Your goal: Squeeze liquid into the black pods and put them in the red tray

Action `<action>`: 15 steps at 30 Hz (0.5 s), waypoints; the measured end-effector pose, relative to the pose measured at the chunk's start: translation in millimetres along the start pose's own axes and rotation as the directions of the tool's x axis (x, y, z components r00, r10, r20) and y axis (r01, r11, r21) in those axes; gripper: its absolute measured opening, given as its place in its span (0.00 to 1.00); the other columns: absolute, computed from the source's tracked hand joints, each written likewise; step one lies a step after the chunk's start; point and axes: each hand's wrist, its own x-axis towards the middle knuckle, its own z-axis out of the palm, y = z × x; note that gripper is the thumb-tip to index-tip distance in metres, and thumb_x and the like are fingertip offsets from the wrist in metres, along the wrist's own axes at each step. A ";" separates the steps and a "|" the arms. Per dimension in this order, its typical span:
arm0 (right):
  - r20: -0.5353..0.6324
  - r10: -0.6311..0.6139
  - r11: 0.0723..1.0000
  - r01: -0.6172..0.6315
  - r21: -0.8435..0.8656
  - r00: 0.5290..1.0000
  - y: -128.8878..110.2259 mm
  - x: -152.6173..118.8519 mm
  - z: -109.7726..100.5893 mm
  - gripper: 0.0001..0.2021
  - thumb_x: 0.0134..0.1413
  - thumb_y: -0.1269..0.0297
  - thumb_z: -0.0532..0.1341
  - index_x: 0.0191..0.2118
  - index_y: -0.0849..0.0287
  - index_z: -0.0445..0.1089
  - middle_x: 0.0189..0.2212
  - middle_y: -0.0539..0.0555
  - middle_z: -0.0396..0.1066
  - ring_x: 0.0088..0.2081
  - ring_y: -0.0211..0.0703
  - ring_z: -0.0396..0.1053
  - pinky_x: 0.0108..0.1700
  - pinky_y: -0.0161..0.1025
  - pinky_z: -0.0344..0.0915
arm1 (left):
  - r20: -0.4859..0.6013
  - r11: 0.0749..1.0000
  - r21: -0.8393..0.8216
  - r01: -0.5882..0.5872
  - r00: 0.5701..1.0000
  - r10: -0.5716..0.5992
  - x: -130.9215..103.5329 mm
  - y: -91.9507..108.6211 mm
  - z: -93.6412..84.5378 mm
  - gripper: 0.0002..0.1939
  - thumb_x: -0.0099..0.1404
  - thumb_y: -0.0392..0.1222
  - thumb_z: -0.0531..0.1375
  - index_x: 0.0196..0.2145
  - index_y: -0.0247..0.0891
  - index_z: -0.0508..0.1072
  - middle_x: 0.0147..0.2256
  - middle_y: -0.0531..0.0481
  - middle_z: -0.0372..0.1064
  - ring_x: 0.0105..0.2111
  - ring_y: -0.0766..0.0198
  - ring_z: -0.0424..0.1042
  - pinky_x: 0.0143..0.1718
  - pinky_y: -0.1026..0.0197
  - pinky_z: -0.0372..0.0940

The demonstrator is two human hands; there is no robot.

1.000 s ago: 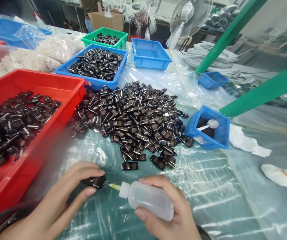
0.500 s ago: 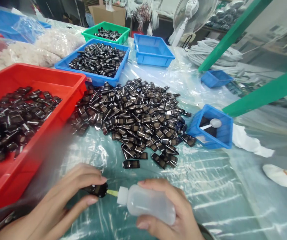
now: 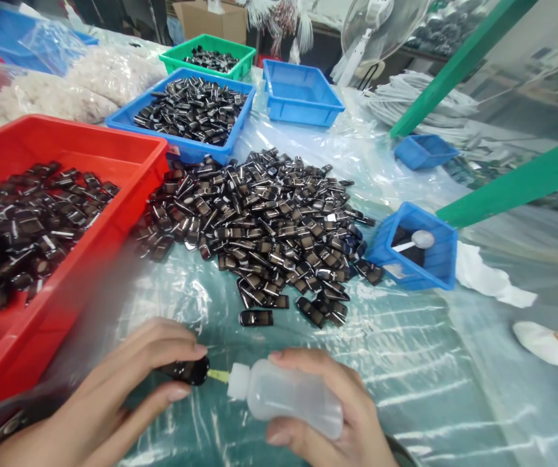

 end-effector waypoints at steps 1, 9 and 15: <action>0.025 -0.035 0.999 0.035 0.001 0.999 1.8 0.5 -1.1 0.17 0.44 0.41 0.65 0.39 0.40 0.76 0.30 0.49 0.79 0.25 0.45 0.77 0.26 0.38 0.76 | -0.003 1.000 0.002 -0.008 1.000 0.008 0.3 -0.3 0.6 0.12 0.71 0.36 0.53 0.52 0.44 0.61 0.43 0.50 0.69 0.44 0.61 0.69 0.46 0.62 0.66; -0.043 -0.072 0.997 0.072 0.014 0.997 -4.3 4.5 -0.6 0.17 0.43 0.39 0.64 0.36 0.41 0.77 0.27 0.48 0.79 0.22 0.44 0.76 0.23 0.36 0.75 | -0.036 0.999 0.035 -0.008 0.999 0.009 -0.5 3.7 2.0 0.14 0.70 0.34 0.55 0.51 0.44 0.63 0.43 0.50 0.70 0.44 0.61 0.70 0.45 0.62 0.66; -0.060 0.108 0.994 -0.106 0.030 0.992 -9.4 -2.2 3.5 0.21 0.36 0.34 0.64 0.33 0.40 0.79 0.28 0.51 0.78 0.25 0.47 0.75 0.32 0.43 0.76 | -0.041 0.984 0.164 0.071 0.997 -0.065 -2.3 0.2 2.3 0.15 0.71 0.41 0.53 0.55 0.46 0.62 0.41 0.49 0.73 0.41 0.57 0.72 0.41 0.59 0.69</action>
